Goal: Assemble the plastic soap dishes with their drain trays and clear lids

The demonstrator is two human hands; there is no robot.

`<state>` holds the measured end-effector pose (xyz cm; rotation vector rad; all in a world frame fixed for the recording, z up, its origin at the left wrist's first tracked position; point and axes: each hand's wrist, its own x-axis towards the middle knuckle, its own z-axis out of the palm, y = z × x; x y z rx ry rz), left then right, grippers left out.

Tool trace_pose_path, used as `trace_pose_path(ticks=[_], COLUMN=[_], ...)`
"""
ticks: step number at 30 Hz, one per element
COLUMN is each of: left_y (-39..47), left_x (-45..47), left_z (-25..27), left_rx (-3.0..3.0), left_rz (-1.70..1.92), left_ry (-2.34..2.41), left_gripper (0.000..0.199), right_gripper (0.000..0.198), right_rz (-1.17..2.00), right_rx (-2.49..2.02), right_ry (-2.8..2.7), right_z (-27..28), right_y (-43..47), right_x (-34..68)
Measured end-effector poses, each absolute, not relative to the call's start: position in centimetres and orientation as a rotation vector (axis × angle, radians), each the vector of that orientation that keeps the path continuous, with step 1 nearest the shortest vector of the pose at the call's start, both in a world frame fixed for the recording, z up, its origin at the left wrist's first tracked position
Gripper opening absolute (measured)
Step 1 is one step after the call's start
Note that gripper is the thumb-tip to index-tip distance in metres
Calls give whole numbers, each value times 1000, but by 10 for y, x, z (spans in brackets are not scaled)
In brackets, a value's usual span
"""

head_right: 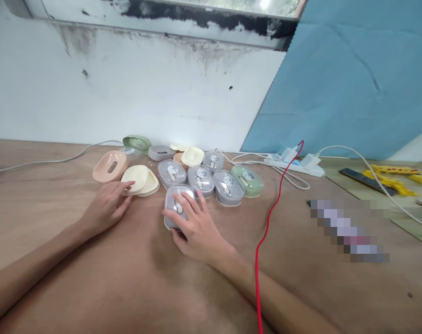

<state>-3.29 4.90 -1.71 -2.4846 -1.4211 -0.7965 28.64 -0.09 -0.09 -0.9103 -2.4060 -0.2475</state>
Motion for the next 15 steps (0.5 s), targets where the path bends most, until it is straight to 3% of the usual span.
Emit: trace_pose_path(ticks=[15], left_y=[3], left_x=[0], left_z=[-13], left_rx=[-2740], left_rz=[-1105], left_ry=[-1537], left_gripper=[19], right_gripper=[39], right_rz=[-235], right_rx=[-831], right_ry=[-2410], right_z=[1], right_y=[0], right_x=[289])
